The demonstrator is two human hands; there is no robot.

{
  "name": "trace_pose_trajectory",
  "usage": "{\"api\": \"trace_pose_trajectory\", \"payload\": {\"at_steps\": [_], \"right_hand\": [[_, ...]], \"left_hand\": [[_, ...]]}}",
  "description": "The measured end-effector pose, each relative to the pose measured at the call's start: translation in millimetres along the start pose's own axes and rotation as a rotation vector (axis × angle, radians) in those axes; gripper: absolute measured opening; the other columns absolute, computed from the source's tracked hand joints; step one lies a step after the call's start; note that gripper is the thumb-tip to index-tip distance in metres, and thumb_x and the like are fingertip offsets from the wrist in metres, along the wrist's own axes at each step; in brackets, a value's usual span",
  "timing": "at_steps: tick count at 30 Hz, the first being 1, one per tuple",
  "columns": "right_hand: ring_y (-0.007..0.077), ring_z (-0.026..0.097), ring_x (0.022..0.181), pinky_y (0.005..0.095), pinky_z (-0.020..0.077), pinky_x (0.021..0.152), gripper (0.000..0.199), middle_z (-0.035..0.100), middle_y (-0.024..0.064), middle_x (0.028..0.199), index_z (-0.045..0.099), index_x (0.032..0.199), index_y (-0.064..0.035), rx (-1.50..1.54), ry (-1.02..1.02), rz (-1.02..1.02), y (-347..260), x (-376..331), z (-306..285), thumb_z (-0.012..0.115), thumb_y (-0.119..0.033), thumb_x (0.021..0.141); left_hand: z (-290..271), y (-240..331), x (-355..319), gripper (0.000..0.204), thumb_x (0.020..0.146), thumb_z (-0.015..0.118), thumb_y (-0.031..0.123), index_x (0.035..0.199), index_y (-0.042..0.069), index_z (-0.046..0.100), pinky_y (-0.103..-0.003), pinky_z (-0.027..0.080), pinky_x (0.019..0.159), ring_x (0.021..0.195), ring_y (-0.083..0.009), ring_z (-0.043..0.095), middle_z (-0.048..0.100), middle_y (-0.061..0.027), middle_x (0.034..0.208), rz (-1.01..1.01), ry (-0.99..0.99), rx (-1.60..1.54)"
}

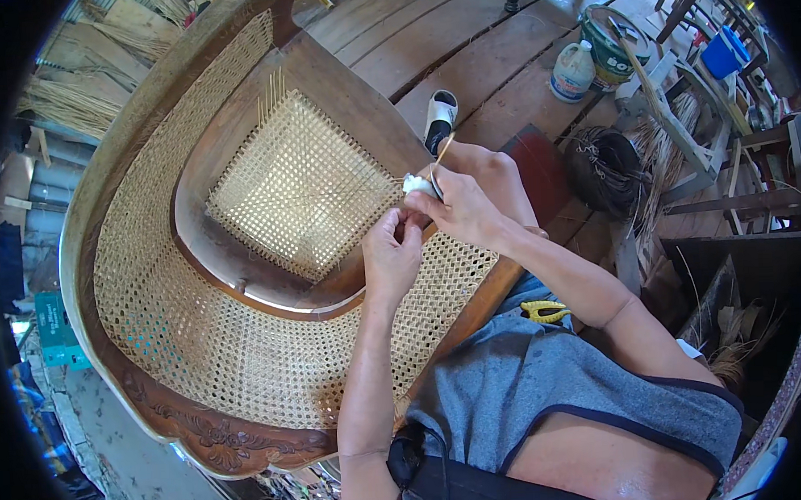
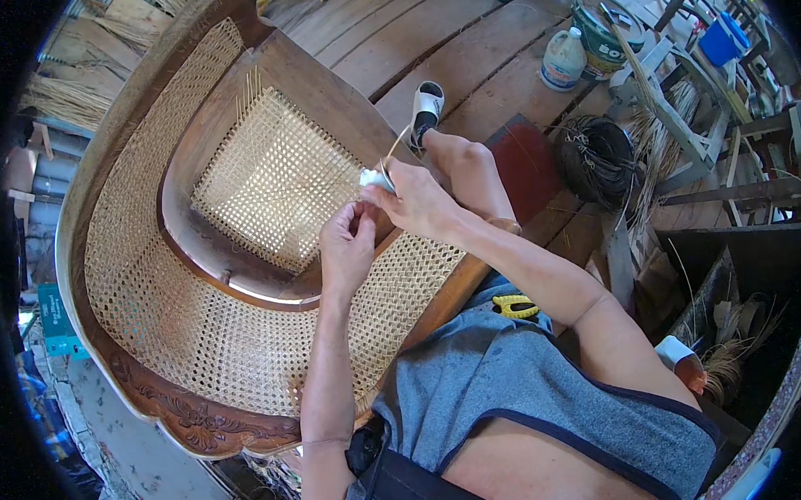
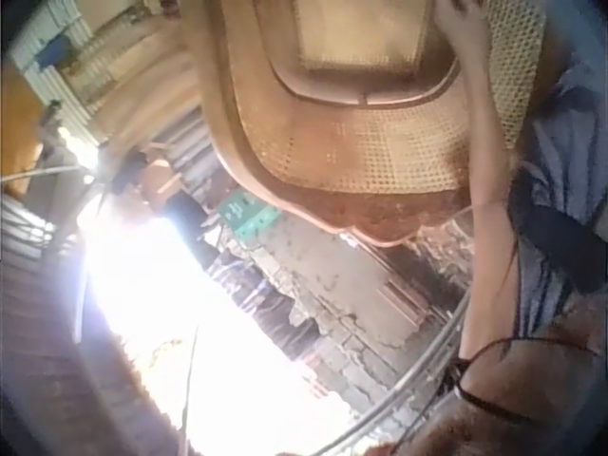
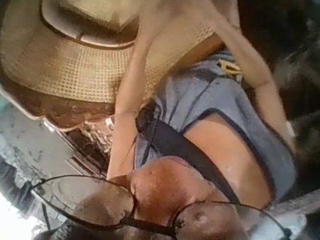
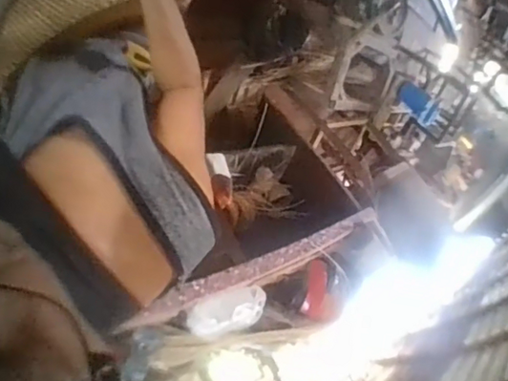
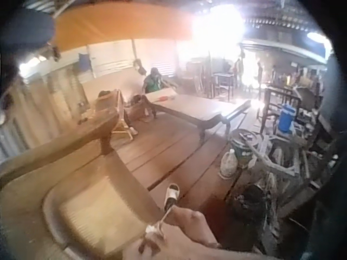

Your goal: The recorder is weaving a pattern into the back and seat of a wooden chair using cane or rattan strips.

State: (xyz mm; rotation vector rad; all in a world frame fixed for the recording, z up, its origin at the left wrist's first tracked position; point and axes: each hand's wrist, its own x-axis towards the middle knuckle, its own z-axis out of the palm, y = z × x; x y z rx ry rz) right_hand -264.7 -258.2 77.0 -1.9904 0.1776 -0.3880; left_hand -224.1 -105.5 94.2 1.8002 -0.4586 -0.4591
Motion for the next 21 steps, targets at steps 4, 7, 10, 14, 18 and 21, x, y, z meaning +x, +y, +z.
{"api": "trace_pose_trajectory", "payload": {"at_steps": [4,7,10,14,18,21], "right_hand": [[0.0399,0.066,0.074,0.0439,0.0497,0.060,0.028,0.064,0.0236,0.077,0.056,0.096,0.0019,-0.030,0.123,-0.001,9.0,12.5,0.7,0.067,-0.023,0.090],[0.0408,0.066,0.076,0.0445,0.0503,0.062,0.031,0.065,0.0239,0.081,0.056,0.096,0.0020,-0.068,0.230,-0.061,3.3,23.9,-0.9,0.067,-0.026,0.090],[0.0420,0.066,0.080,0.0451,0.0511,0.065,0.033,0.066,0.0248,0.084,0.057,0.096,0.0016,-0.247,0.241,0.090,13.3,43.9,-9.3,0.066,-0.030,0.091],[0.0329,0.070,0.083,0.0385,0.0522,0.071,0.034,0.070,0.0195,0.087,0.063,0.103,-0.0010,-0.215,0.275,0.125,47.9,72.1,-32.6,0.068,-0.032,0.090],[0.0323,0.070,0.083,0.0386,0.0516,0.073,0.035,0.069,0.0202,0.087,0.063,0.104,-0.0002,-0.246,0.321,0.075,52.0,95.2,-49.5,0.069,-0.032,0.088],[0.0309,0.069,0.083,0.0385,0.0511,0.074,0.036,0.069,0.0205,0.087,0.064,0.103,0.0003,-0.225,0.273,0.082,45.8,106.9,-55.4,0.070,-0.031,0.088]], "left_hand": [[-6.4,16.7,-3.9,0.015,0.095,0.058,0.010,0.089,-0.002,0.064,-0.024,0.038,0.051,0.058,-0.0027,0.044,0.055,0.0028,0.065,-0.034,-0.035,0.010],[-15.5,24.9,-13.2,0.015,0.095,0.059,0.010,0.087,-0.002,0.063,-0.023,0.038,0.051,0.059,-0.0022,0.044,0.053,0.0034,0.064,0.007,-0.036,0.048],[-32.7,38.5,-40.7,0.014,0.095,0.060,0.010,0.088,-0.002,0.064,-0.022,0.037,0.052,0.059,-0.0019,0.044,0.054,0.0030,0.064,0.022,-0.041,0.117],[-56.5,70.6,-76.0,0.012,0.093,0.062,0.009,0.090,-0.002,0.065,-0.021,0.037,0.051,0.059,-0.0018,0.045,0.056,0.0015,0.065,-0.022,-0.057,0.195],[-88.3,94.3,-123.6,0.011,0.092,0.063,0.007,0.090,-0.003,0.066,-0.021,0.037,0.050,0.057,-0.0025,0.046,0.059,0.0003,0.066,-0.048,-0.042,0.257],[-103.7,104.7,-155.3,0.007,0.090,0.064,0.003,0.089,-0.003,0.066,-0.021,0.038,0.050,0.057,-0.0033,0.048,0.059,-0.0013,0.065,-0.149,-0.016,0.311]]}}
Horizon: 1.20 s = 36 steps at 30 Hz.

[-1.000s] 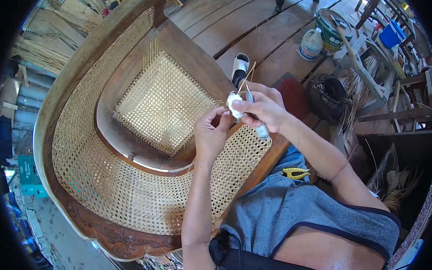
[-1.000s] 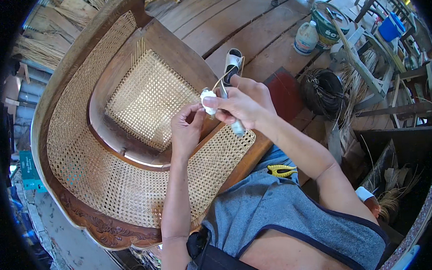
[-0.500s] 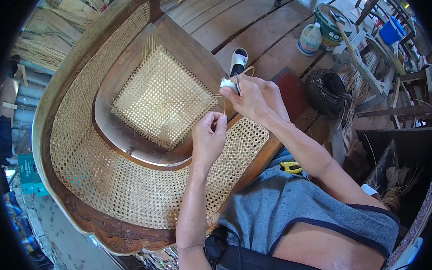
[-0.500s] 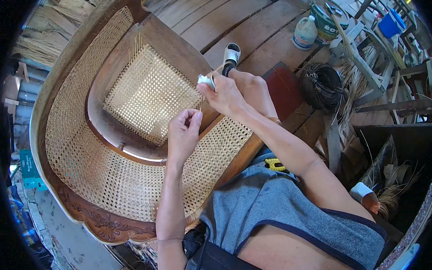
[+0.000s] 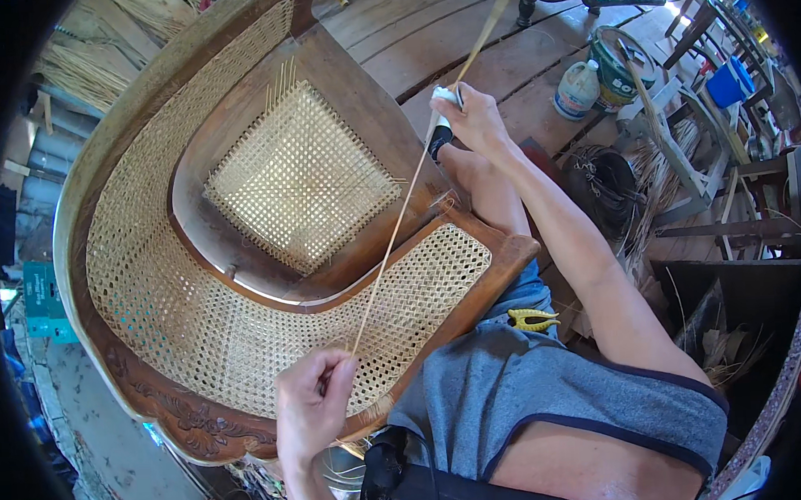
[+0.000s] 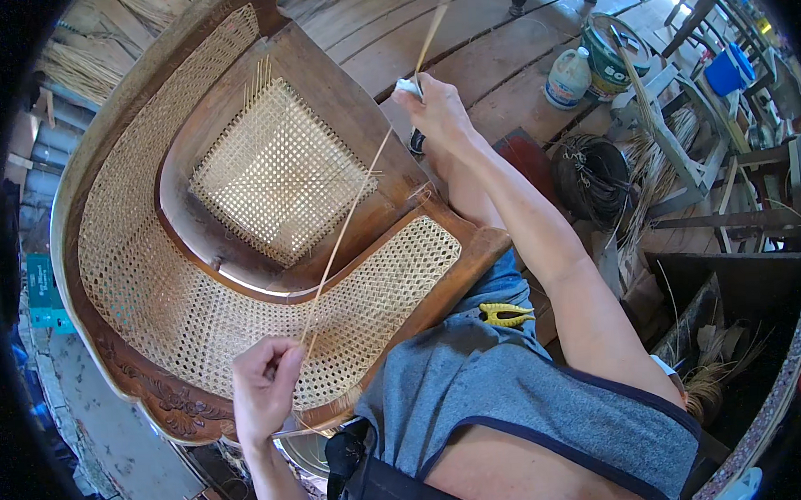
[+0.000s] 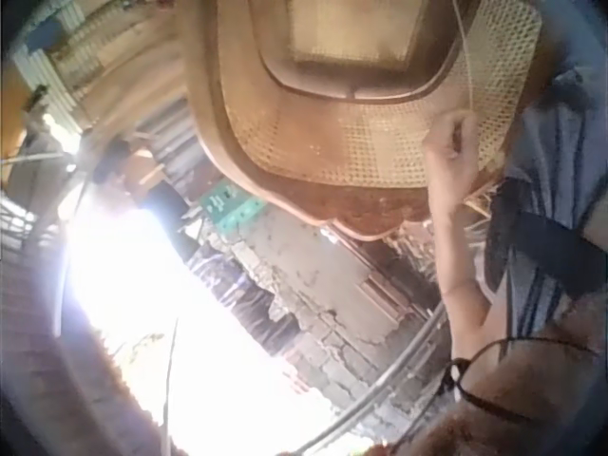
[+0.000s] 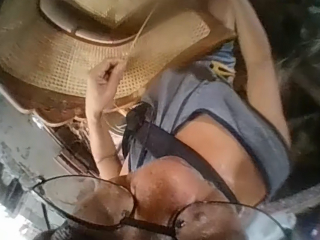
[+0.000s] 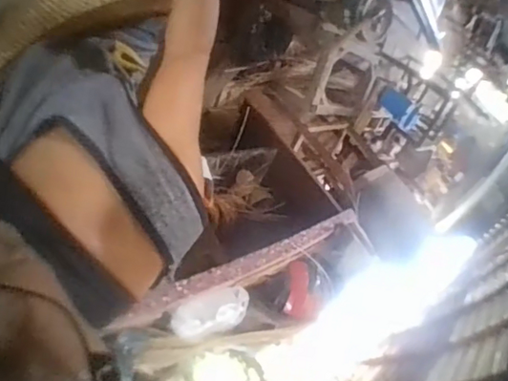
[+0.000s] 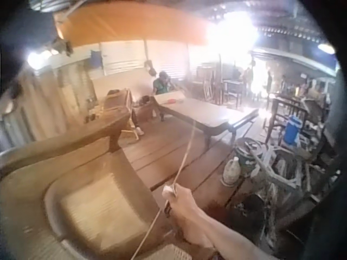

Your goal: The recorder is weaving a pattern into the back and seat of a wooden chair using cane or rattan strips.

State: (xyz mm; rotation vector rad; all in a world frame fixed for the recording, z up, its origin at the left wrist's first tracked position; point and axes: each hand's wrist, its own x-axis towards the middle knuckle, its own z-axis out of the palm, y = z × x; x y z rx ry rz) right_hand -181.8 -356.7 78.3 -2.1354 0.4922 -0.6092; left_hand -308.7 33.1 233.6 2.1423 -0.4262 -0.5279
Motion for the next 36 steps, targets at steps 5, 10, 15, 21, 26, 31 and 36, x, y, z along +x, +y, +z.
{"api": "trace_pose_trajectory", "payload": {"at_steps": [5,10,15,21,26,31,36], "right_hand": [[0.0379,0.067,0.080,0.0427,0.0505,0.070,0.034,0.066,0.0241,0.082,0.061,0.094,0.0021,0.054,0.031,-0.092,-9.6,13.0,-2.0,0.070,-0.030,0.088],[0.0375,0.068,0.081,0.0422,0.0506,0.070,0.036,0.067,0.0244,0.082,0.062,0.095,0.0022,-0.008,0.047,-0.094,1.6,33.9,-6.2,0.070,-0.032,0.087],[0.0383,0.067,0.082,0.0432,0.0503,0.070,0.038,0.066,0.0248,0.082,0.063,0.093,0.0026,-0.088,0.096,-0.126,14.5,56.5,-25.6,0.070,-0.034,0.087],[0.0425,0.066,0.090,0.0467,0.0507,0.072,0.039,0.067,0.0258,0.090,0.065,0.094,-0.0002,-0.294,0.332,-0.121,89.7,103.7,-71.7,0.066,-0.038,0.088],[0.0258,0.068,0.075,0.0394,0.0514,0.067,0.034,0.068,0.0167,0.080,0.066,0.096,-0.0058,-0.266,0.217,0.005,97.2,48.4,-128.1,0.061,-0.039,0.092],[0.0064,0.051,0.055,0.0221,0.0401,0.049,0.043,0.055,-0.0001,0.069,0.062,0.107,-0.0036,0.354,-1.042,0.292,-56.5,-127.6,-39.6,0.069,-0.042,0.089],[0.0028,0.047,0.051,0.0186,0.0327,0.039,0.032,0.049,-0.0030,0.068,0.061,0.101,-0.0046,1.058,-0.998,0.568,-90.9,-162.7,10.2,0.065,-0.035,0.093]], "left_hand": [[-23.5,1.0,-37.7,0.003,0.087,0.064,-0.003,0.088,-0.004,0.066,-0.020,0.038,0.048,0.055,-0.0030,0.050,0.061,-0.0032,0.066,-0.163,0.050,-0.032],[-39.5,11.1,-68.1,0.008,0.085,0.067,0.002,0.083,-0.005,0.066,-0.020,0.036,0.050,0.057,-0.0033,0.048,0.060,-0.0017,0.064,-0.146,0.107,0.014],[-52.9,-13.1,-83.9,0.010,0.085,0.067,0.005,0.082,-0.005,0.066,-0.020,0.035,0.050,0.055,-0.0036,0.047,0.061,-0.0020,0.066,-0.048,0.110,0.083],[-82.4,-23.4,-109.0,0.014,0.083,0.067,0.006,0.075,-0.005,0.063,-0.021,0.030,0.046,0.051,-0.0040,0.044,0.055,0.0002,0.059,-0.354,0.192,-0.126],[-28.9,-37.9,-6.4,0.013,0.090,0.064,0.010,0.082,-0.001,0.064,-0.022,0.023,0.042,0.048,-0.0012,0.037,0.045,0.0062,0.059,-0.295,0.346,-0.420],[44.3,-16.5,69.5,0.011,0.094,0.065,0.013,0.096,0.003,0.068,-0.018,0.027,0.044,0.051,0.0009,0.037,0.050,0.0082,0.065,-0.052,0.221,-0.658],[52.1,-18.0,70.6,0.014,0.095,0.064,0.013,0.093,-0.001,0.067,-0.017,0.035,0.053,0.061,0.0016,0.042,0.055,0.0069,0.068,-0.017,0.026,-0.329]]}}
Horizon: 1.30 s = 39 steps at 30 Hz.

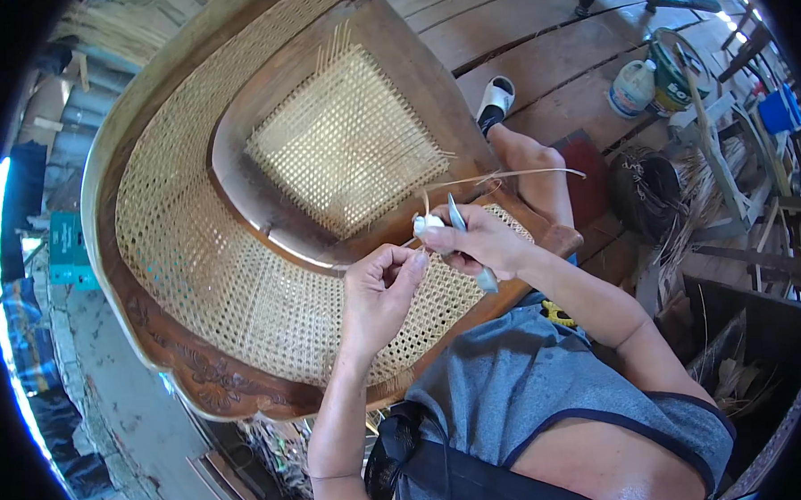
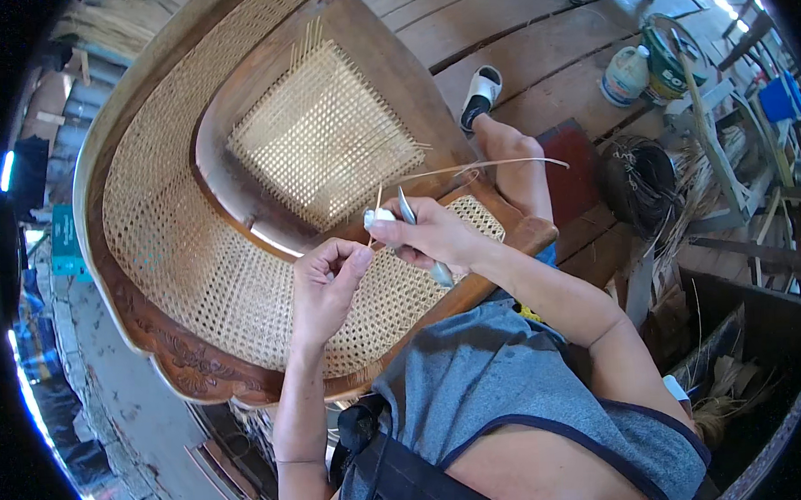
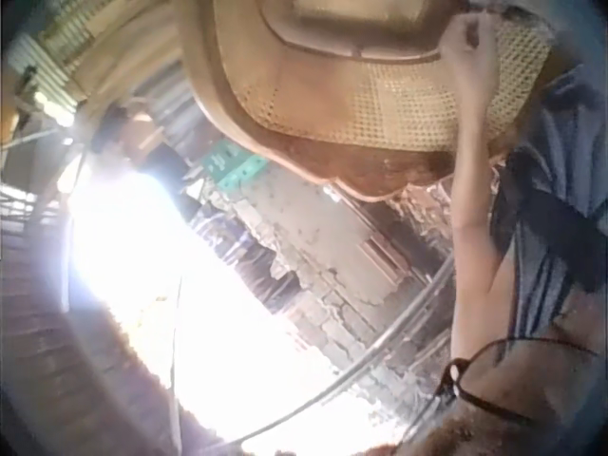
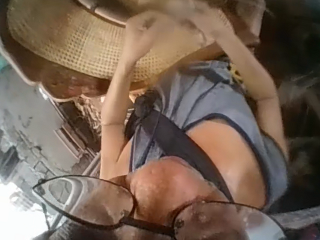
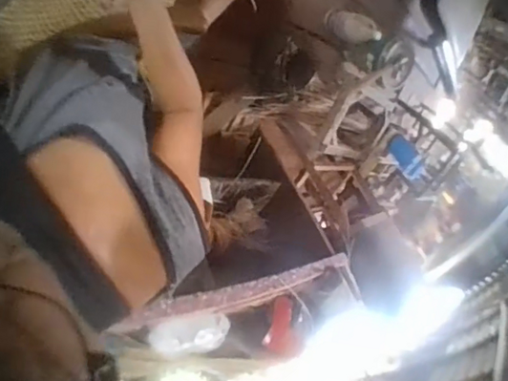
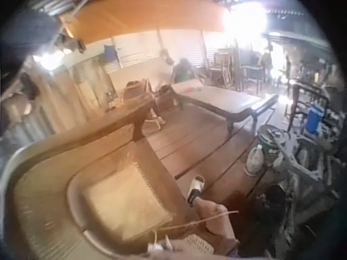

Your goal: The recorder is weaving a pattern into the back and seat of a wooden chair using cane or rattan strips.

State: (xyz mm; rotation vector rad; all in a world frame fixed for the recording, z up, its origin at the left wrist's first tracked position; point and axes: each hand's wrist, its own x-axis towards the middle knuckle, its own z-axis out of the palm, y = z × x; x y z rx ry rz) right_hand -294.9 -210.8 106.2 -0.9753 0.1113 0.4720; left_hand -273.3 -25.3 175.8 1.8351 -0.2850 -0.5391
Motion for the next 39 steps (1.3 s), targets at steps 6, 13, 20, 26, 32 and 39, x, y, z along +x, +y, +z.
{"api": "trace_pose_trajectory", "payload": {"at_steps": [6,13,20,26,32,39], "right_hand": [[0.0049,0.045,0.046,0.0202,0.0304,0.036,0.017,0.055,0.0013,0.071,0.059,0.090,-0.0050,0.271,0.019,-0.012,-8.6,12.8,11.6,0.065,-0.021,0.092],[0.0068,0.043,0.045,0.0217,0.0292,0.038,0.019,0.050,-0.0004,0.065,0.058,0.090,-0.0047,0.427,0.300,-0.225,-39.7,29.4,-37.0,0.060,-0.024,0.092],[0.0080,0.047,0.046,0.0220,0.0311,0.036,0.017,0.055,-0.0002,0.069,0.061,0.092,-0.0069,0.376,0.539,-0.517,-125.8,-3.6,-216.4,0.062,-0.024,0.091],[0.0045,0.044,0.043,0.0206,0.0293,0.035,0.023,0.054,-0.0014,0.067,0.063,0.090,-0.0055,-0.191,0.684,-0.547,-107.2,-23.3,-163.1,0.066,-0.029,0.091],[0.0020,0.046,0.047,0.0184,0.0319,0.040,0.022,0.054,-0.0027,0.068,0.064,0.093,-0.0059,-0.504,0.554,-0.457,-43.3,1.6,-47.2,0.064,-0.028,0.094],[0.0090,0.050,0.048,0.0232,0.0352,0.038,0.023,0.057,0.0023,0.069,0.063,0.086,-0.0074,0.130,0.501,-0.239,-33.7,61.9,-184.6,0.066,-0.030,0.089]], "left_hand": [[-20.9,-12.4,-16.2,0.016,0.095,0.063,0.013,0.092,-0.002,0.067,-0.018,0.034,0.051,0.059,0.0015,0.042,0.054,0.0073,0.068,-0.050,0.022,0.034],[-68.4,-15.9,-44.6,0.011,0.090,0.067,0.008,0.091,-0.002,0.069,-0.020,0.039,0.056,0.064,-0.0025,0.047,0.060,0.0020,0.071,-0.087,0.041,0.265],[-117.5,-76.2,-49.6,0.011,0.089,0.064,0.007,0.085,-0.003,0.067,-0.022,0.035,0.052,0.058,-0.0043,0.044,0.057,-0.0001,0.064,-0.186,0.166,0.459],[-76.9,-100.6,24.3,0.029,0.083,0.059,0.012,0.108,-0.004,0.062,-0.047,0.048,0.093,0.105,-0.0376,0.061,0.064,-0.0226,0.110,-0.144,-0.188,1.320],[62.3,-24.7,107.3,0.038,0.098,0.055,0.023,0.124,-0.005,0.057,-0.029,0.047,0.092,0.102,-0.0155,0.062,0.067,-0.0132,0.109,0.251,-0.156,-0.269],[8.2,-86.0,103.8,0.022,0.094,0.058,0.022,0.097,0.002,0.069,-0.036,0.051,0.071,0.075,-0.0240,0.067,0.068,-0.0161,0.084,0.142,0.106,0.442]]}}
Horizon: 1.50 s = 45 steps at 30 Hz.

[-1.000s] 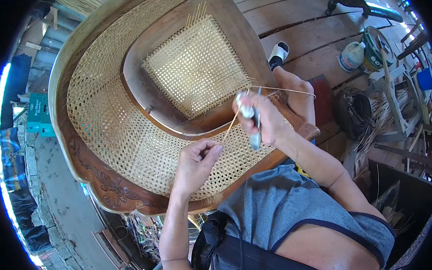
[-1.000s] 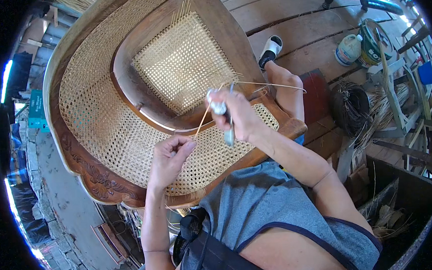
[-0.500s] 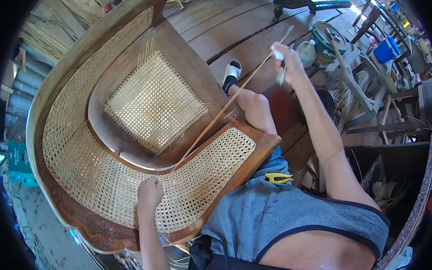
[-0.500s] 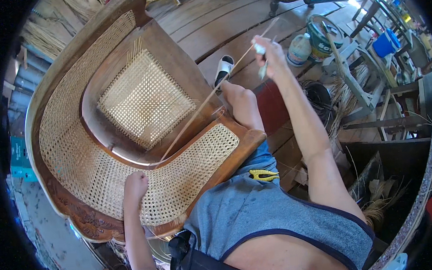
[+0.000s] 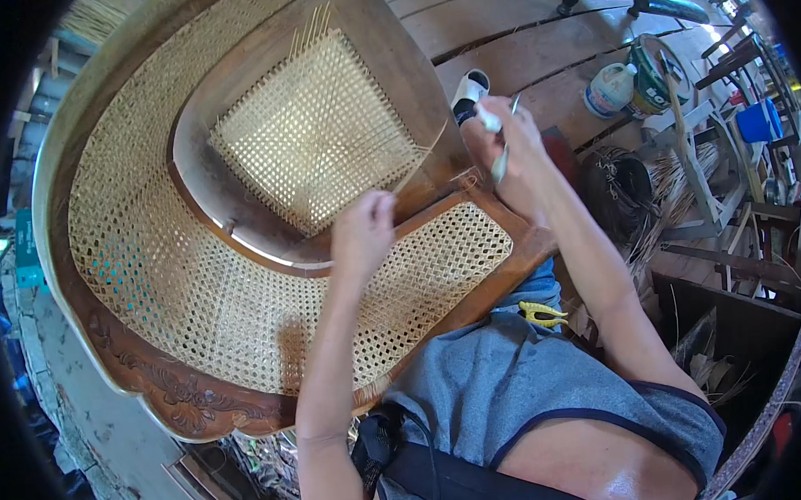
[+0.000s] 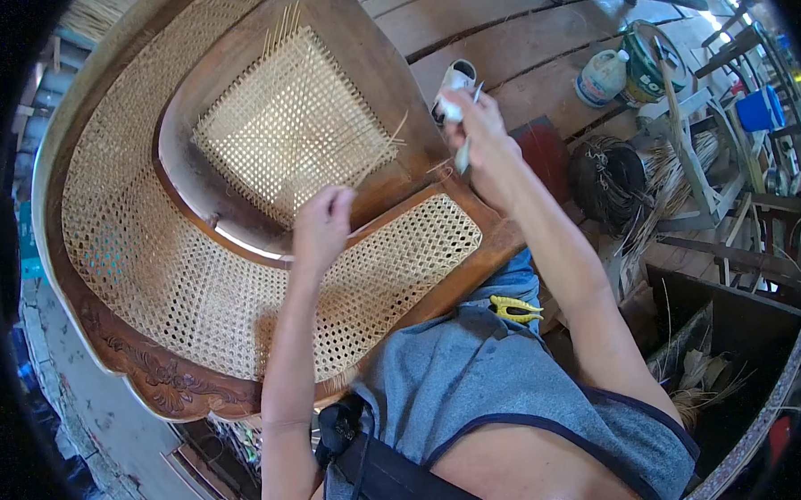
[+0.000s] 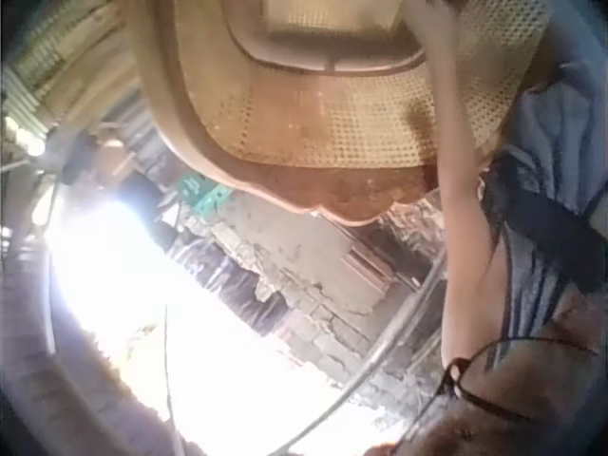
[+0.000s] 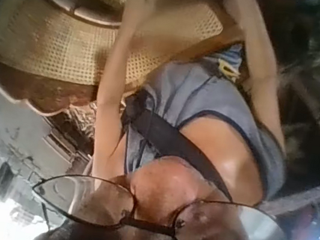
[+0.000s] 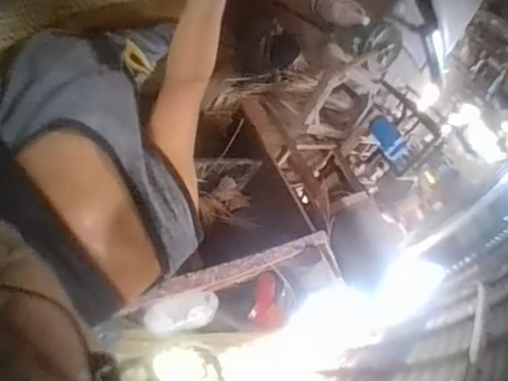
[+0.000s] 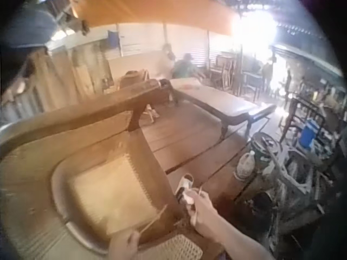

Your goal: The recorder is weaving a pattern into the back and seat of a wooden chair using cane or rattan strips.

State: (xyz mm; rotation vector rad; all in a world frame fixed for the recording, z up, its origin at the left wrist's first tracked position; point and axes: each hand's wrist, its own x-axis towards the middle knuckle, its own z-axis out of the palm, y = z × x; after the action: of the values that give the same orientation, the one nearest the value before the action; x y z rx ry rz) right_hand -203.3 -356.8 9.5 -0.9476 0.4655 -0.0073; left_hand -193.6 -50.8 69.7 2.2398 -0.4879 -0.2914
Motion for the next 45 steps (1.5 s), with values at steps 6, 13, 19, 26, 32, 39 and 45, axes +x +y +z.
{"api": "trace_pose_trajectory", "payload": {"at_steps": [6,13,19,26,32,39,45], "right_hand": [[0.0263,0.068,0.077,0.0410,0.0525,0.065,0.024,0.068,0.0107,0.082,0.065,0.098,-0.0081,-1.466,-0.520,-0.413,90.4,51.3,-19.4,0.068,-0.026,0.082],[0.0335,0.065,0.091,0.0463,0.0522,0.076,0.030,0.062,0.0103,0.102,0.066,0.108,-0.0111,-1.834,-0.461,-0.319,95.2,42.9,-11.2,0.069,-0.025,0.082],[0.0280,0.067,0.079,0.0408,0.0522,0.071,0.033,0.066,0.0096,0.096,0.065,0.112,-0.0093,-1.496,-0.341,-0.440,83.4,27.6,2.8,0.070,-0.027,0.085],[0.0037,0.045,0.045,0.0206,0.0344,0.041,0.016,0.065,0.0013,0.074,0.067,0.092,-0.0024,-0.627,-0.285,-0.066,41.3,-14.8,123.9,0.065,-0.018,0.091],[0.0032,0.047,0.048,0.0220,0.0357,0.043,0.014,0.063,0.0000,0.072,0.066,0.092,-0.0010,-0.801,-0.407,-0.112,48.4,-16.2,173.2,0.060,-0.014,0.094],[0.0129,0.055,0.055,0.0300,0.0444,0.050,0.016,0.063,0.0049,0.071,0.067,0.094,-0.0022,-1.137,-0.338,-0.303,79.1,16.5,204.0,0.065,-0.018,0.091],[0.0309,0.066,0.065,0.0420,0.0520,0.060,0.016,0.068,0.0148,0.079,0.064,0.088,-0.0033,-1.479,-0.504,-0.776,123.8,27.2,230.3,0.062,-0.019,0.091]], "left_hand": [[-35.3,-58.1,-28.6,0.021,0.095,0.062,0.021,0.099,0.003,0.070,-0.031,0.050,0.073,0.076,-0.0188,0.063,0.067,-0.0091,0.084,-0.099,-0.006,-0.103],[-42.9,-60.9,-42.0,0.017,0.096,0.062,0.017,0.099,0.001,0.070,-0.026,0.047,0.081,0.088,-0.0133,0.059,0.064,-0.0056,0.096,0.031,0.020,-0.316],[-45.7,-67.0,-37.8,0.017,0.096,0.062,0.017,0.099,0.002,0.069,-0.028,0.048,0.084,0.090,-0.0147,0.060,0.064,-0.0059,0.094,-0.022,0.027,-0.374],[-40.4,-91.9,-30.3,0.020,0.096,0.062,0.020,0.099,0.002,0.069,-0.029,0.049,0.078,0.084,-0.0170,0.062,0.065,-0.0076,0.096,-0.036,0.049,-0.230],[-39.0,-78.8,-4.1,0.048,0.094,0.066,0.030,0.127,-0.004,0.057,-0.028,0.051,0.085,0.096,-0.0157,0.064,0.067,-0.0087,0.113,-0.071,-0.058,-0.787],[-52.3,-96.3,18.1,0.031,0.095,0.064,0.021,0.119,0.002,0.064,-0.022,0.053,0.073,0.077,-0.0085,0.063,0.069,-0.0034,0.097,-0.216,-0.050,-0.884],[-23.5,-159.8,18.5,0.016,0.093,0.064,0.017,0.096,0.003,0.070,-0.028,0.053,0.061,0.067,-0.0140,0.065,0.070,-0.0050,0.078,-0.362,0.171,-0.730]]}}
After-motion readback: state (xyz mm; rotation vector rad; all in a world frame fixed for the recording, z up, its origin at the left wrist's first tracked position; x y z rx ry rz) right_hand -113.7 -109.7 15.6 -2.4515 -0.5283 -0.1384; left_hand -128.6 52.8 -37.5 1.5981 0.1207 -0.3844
